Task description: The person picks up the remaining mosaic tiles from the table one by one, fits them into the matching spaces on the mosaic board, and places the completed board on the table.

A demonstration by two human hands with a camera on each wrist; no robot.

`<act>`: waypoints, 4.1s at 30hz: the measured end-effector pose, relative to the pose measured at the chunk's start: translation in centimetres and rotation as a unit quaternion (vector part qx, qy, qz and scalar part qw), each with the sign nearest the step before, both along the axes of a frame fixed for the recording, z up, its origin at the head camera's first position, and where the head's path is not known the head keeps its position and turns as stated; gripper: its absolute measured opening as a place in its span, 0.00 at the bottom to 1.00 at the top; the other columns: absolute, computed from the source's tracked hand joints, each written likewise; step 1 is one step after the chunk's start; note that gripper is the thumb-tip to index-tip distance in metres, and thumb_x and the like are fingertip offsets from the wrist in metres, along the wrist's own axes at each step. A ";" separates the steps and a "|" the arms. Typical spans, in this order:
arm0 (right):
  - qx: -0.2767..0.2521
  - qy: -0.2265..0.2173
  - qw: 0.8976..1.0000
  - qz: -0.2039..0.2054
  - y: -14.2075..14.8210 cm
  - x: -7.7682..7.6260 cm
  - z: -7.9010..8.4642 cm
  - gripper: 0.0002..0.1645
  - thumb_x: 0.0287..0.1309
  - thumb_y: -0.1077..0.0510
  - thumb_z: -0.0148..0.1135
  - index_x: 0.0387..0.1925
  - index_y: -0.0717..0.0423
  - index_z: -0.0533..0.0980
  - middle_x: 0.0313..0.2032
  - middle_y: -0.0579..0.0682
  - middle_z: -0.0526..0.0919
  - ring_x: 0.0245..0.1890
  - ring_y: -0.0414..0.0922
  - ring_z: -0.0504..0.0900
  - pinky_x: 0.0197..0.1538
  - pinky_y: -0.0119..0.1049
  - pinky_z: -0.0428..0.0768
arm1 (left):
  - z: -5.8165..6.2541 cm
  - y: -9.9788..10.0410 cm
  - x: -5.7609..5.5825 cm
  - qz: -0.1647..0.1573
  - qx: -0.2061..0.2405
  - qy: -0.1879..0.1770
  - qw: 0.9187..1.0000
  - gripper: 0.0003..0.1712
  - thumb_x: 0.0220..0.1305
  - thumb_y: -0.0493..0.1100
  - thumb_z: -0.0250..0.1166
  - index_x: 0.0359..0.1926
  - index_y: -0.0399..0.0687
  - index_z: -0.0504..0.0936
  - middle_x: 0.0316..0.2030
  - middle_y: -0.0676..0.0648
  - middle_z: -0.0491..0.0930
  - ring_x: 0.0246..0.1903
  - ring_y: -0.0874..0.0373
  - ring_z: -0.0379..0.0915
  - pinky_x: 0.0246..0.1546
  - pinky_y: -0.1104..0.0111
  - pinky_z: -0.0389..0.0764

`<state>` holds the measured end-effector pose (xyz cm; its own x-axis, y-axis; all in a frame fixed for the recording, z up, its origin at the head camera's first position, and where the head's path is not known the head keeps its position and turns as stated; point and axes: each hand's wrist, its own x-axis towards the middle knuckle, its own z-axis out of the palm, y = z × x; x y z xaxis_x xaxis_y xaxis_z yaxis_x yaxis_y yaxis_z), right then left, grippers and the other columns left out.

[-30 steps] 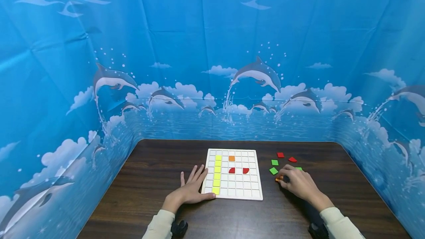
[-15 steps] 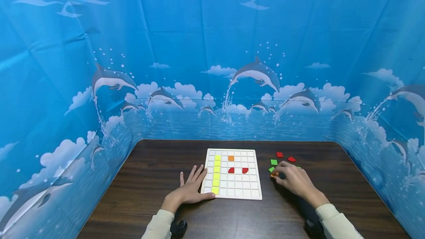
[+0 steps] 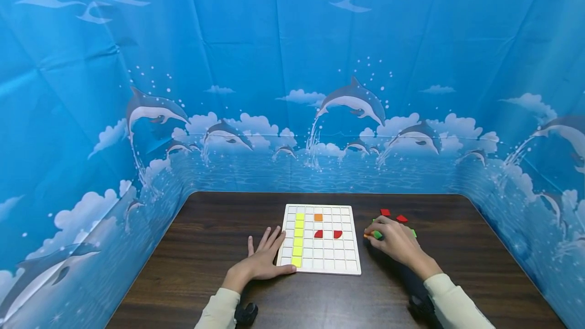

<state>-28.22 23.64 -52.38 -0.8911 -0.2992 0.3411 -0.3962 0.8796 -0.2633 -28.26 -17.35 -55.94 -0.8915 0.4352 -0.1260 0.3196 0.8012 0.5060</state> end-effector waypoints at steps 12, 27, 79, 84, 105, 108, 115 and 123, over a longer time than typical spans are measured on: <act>-0.024 -0.011 1.000 0.007 -2.1 -1.3 0.6 0.11 0.56 0.55 0.82 0.43 0.46 0.92 0.43 0.46 0.88 0.30 0.39 0.79 0.27 0.28 0.74 | 0.5 0.2 0.2 0.006 -0.007 -0.004 1.000 0.67 0.60 0.82 0.63 0.87 0.53 0.49 0.87 0.43 0.40 0.86 0.39 0.27 0.74 0.25 0.20; -0.034 -0.019 0.999 0.013 -4.1 -2.8 0.9 0.09 0.58 0.56 0.81 0.42 0.45 0.92 0.46 0.47 0.88 0.32 0.38 0.77 0.30 0.30 0.74 | 0.5 0.0 0.3 -0.005 0.001 0.004 1.000 0.67 0.61 0.83 0.62 0.87 0.55 0.49 0.88 0.44 0.40 0.86 0.39 0.26 0.71 0.22 0.20; -0.035 -0.064 0.997 0.035 -9.2 -7.7 0.1 0.04 0.63 0.56 0.78 0.39 0.44 0.91 0.47 0.45 0.88 0.35 0.40 0.84 0.33 0.36 0.81 | 0.3 0.0 0.3 0.002 0.004 -0.007 1.000 0.66 0.60 0.83 0.62 0.87 0.58 0.48 0.88 0.46 0.40 0.86 0.39 0.27 0.74 0.26 0.20; -0.029 -0.063 0.997 0.035 -9.5 -8.0 -0.2 0.04 0.63 0.57 0.77 0.39 0.44 0.91 0.47 0.45 0.89 0.35 0.40 0.84 0.32 0.35 0.80 | 0.4 0.2 0.1 0.010 -0.007 -0.017 1.000 0.65 0.62 0.81 0.63 0.87 0.56 0.49 0.88 0.46 0.40 0.87 0.41 0.27 0.75 0.27 0.21; 0.043 -0.059 0.996 0.056 -10.5 -8.0 -0.2 0.06 0.65 0.59 0.76 0.42 0.45 0.93 0.49 0.45 0.86 0.28 0.39 0.79 0.27 0.32 0.76 | -0.2 -0.2 -0.2 -0.004 -0.006 -0.007 1.000 0.66 0.61 0.83 0.62 0.88 0.59 0.47 0.88 0.46 0.38 0.86 0.39 0.25 0.71 0.23 0.19; 0.037 -0.074 0.995 0.048 -10.6 -7.9 -0.2 0.07 0.65 0.59 0.75 0.42 0.45 0.93 0.49 0.45 0.86 0.32 0.39 0.82 0.30 0.32 0.78 | -0.3 -0.2 -0.1 -0.005 -0.002 -0.003 1.000 0.66 0.61 0.83 0.61 0.88 0.59 0.47 0.88 0.46 0.38 0.86 0.39 0.25 0.71 0.23 0.19; 0.026 -0.093 0.994 0.045 -10.5 -7.8 -0.1 0.08 0.67 0.59 0.74 0.43 0.43 0.92 0.53 0.45 0.88 0.37 0.41 0.85 0.28 0.33 0.75 | -0.2 -0.2 0.1 0.002 0.005 0.000 1.000 0.66 0.60 0.84 0.62 0.87 0.60 0.49 0.88 0.47 0.40 0.86 0.39 0.27 0.73 0.24 0.20; 0.025 -0.094 0.994 0.043 -10.3 -7.5 -0.1 0.07 0.68 0.57 0.73 0.44 0.44 0.92 0.56 0.47 0.87 0.35 0.40 0.82 0.28 0.33 0.73 | 0.4 -0.1 0.1 -0.005 0.010 -0.005 1.000 0.65 0.61 0.83 0.61 0.87 0.58 0.49 0.88 0.45 0.39 0.86 0.39 0.26 0.72 0.23 0.19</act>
